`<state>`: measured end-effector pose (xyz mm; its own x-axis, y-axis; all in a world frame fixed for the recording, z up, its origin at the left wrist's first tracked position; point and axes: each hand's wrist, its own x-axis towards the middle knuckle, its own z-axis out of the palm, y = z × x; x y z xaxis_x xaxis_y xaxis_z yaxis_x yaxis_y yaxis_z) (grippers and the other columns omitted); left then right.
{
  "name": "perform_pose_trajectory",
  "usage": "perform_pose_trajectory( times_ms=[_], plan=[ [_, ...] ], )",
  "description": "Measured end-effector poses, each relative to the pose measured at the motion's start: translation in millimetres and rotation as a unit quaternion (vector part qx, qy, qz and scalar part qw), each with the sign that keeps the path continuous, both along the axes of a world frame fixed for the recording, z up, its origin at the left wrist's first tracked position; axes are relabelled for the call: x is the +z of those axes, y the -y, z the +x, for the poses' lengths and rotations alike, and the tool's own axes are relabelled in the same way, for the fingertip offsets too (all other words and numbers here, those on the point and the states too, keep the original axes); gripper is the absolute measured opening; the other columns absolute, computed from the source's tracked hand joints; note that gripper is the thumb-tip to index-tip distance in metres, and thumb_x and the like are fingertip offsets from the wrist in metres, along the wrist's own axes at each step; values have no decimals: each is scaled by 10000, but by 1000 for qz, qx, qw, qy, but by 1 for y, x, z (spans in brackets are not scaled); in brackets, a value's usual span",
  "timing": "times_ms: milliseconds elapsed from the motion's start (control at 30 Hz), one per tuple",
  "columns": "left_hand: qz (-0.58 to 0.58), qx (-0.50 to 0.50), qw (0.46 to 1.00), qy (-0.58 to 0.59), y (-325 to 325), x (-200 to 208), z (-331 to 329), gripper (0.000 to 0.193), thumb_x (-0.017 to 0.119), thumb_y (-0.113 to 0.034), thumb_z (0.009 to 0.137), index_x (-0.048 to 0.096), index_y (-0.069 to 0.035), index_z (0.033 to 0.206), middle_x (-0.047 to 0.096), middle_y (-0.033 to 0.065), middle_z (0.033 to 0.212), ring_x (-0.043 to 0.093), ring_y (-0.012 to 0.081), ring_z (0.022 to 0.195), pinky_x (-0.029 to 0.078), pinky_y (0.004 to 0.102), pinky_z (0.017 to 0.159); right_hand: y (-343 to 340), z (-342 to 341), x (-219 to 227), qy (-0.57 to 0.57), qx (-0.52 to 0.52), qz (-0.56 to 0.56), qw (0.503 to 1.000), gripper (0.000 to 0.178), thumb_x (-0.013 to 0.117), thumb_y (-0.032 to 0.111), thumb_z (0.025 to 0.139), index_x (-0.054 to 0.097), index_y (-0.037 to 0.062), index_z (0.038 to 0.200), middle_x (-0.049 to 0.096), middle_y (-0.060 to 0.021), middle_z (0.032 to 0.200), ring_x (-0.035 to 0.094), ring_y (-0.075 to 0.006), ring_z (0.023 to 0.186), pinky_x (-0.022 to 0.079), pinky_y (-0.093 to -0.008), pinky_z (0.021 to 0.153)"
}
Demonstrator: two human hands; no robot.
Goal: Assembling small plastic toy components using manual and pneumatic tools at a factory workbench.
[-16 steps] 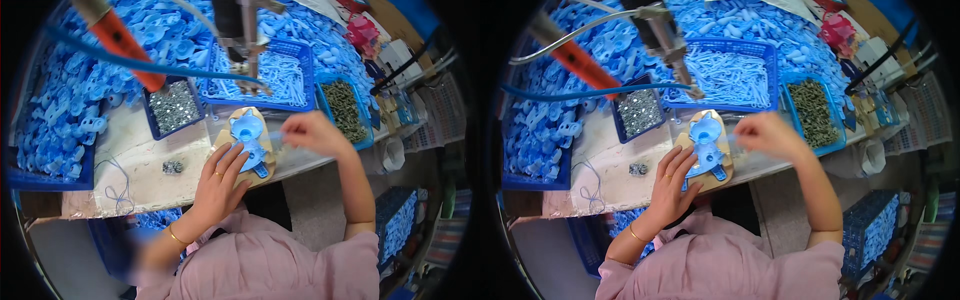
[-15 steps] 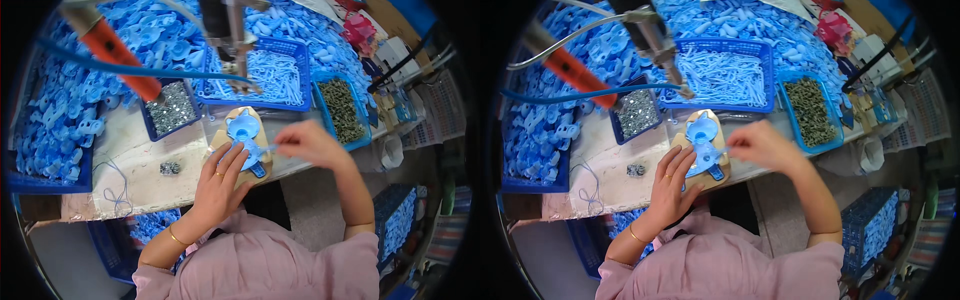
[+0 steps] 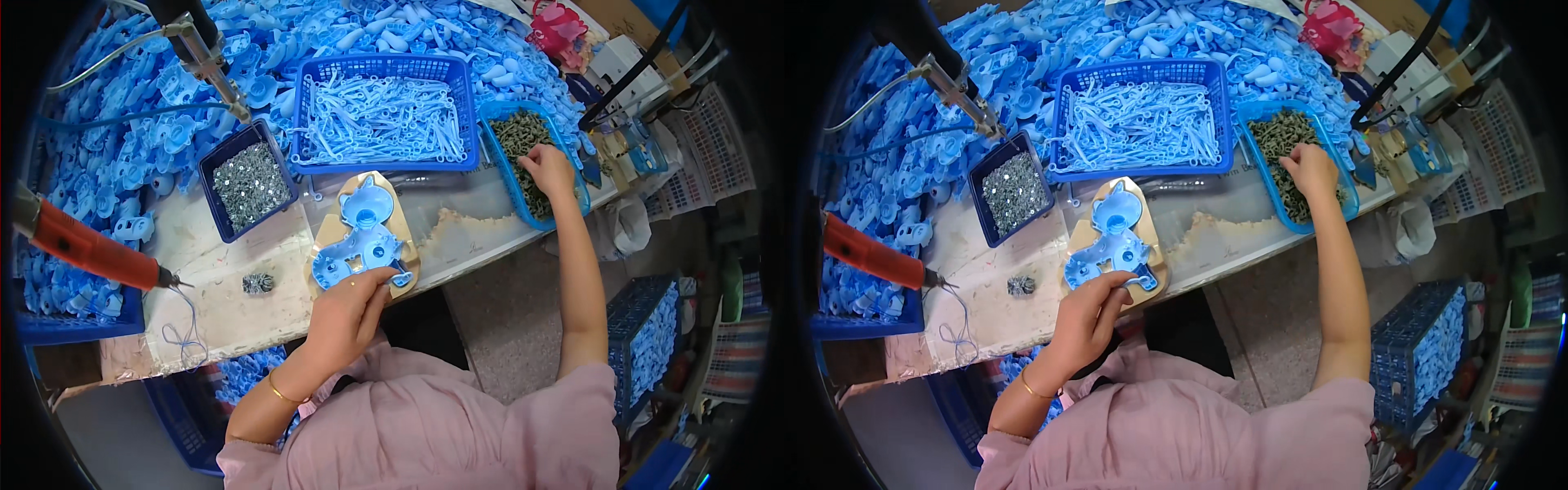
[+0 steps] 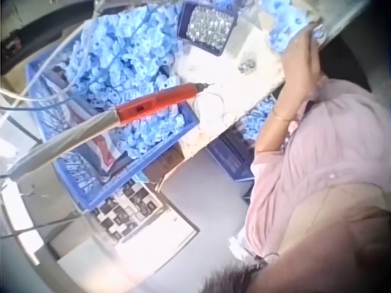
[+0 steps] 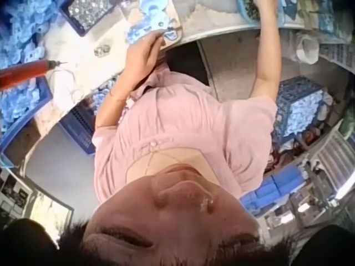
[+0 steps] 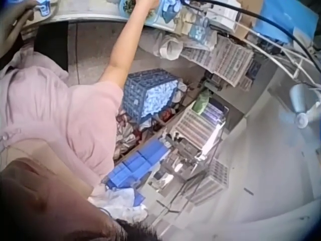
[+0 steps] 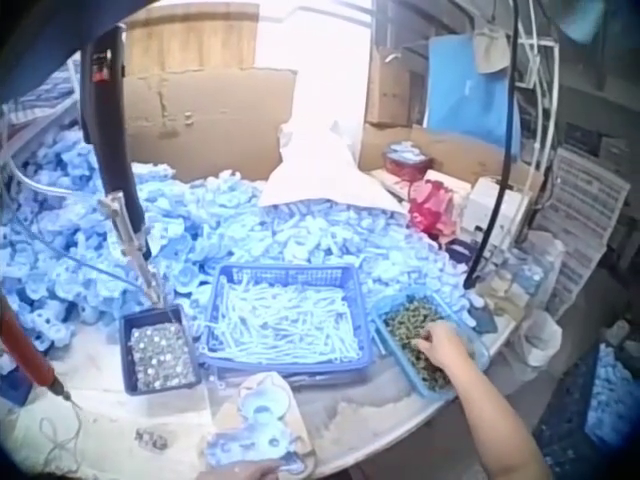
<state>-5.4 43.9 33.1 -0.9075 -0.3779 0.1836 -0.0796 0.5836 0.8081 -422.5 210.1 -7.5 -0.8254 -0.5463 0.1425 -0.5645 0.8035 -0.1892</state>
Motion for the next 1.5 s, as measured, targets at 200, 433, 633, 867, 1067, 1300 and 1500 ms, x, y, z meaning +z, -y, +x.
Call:
perform_pose_trajectory(
  times_ms=[200,433,633,867,1067,1300,1500],
  plan=[
    [148,0,987,62,5,11,5,130,493,-78,1018,556,-17,1115,705,107,892,667,237,682,520,343,640,-18,-14,6,90,28,-181,979,205,700,232,860,703,27,869,672,-69,736,634,-196,672,496,-358,613],
    [229,-25,972,57,9,6,2,152,479,-99,1031,545,-9,1134,674,89,845,624,158,671,502,295,637,1,26,40,369,-25,-354,859,111,636,144,921,686,46,935,644,-7,766,583,-83,646,470,-218,588],
    [246,-15,968,39,11,10,-3,140,494,-126,1054,536,1,1096,612,35,854,571,82,789,439,240,703,36,120,75,490,205,-273,802,124,654,13,835,676,27,956,675,-21,823,620,-76,720,498,-221,657],
    [257,-5,966,8,11,-8,-8,195,550,-208,1038,504,-22,1069,661,105,790,694,198,744,524,325,677,68,201,84,578,278,-147,753,129,632,-13,831,669,2,954,678,-20,842,635,-63,785,505,-218,706],
    [216,-14,974,67,13,-1,-4,169,568,-160,1035,502,-8,1066,635,71,796,639,130,721,496,279,660,75,213,80,600,282,-124,738,103,647,12,829,671,-8,927,678,-29,816,633,-71,716,502,-225,646],
    [84,-9,995,50,14,-4,1,162,595,-174,1013,551,-24,1054,639,71,719,638,153,646,485,298,604,79,206,82,598,324,-30,733,140,613,-8,801,679,3,925,674,-23,824,613,-67,690,486,-234,629],
    [158,-20,986,43,18,-8,7,174,627,-247,978,627,-85,1039,664,136,762,660,337,668,493,422,602,80,219,82,551,408,-69,725,135,689,37,840,689,16,973,685,-10,873,626,-78,778,501,-247,724]
  ],
)
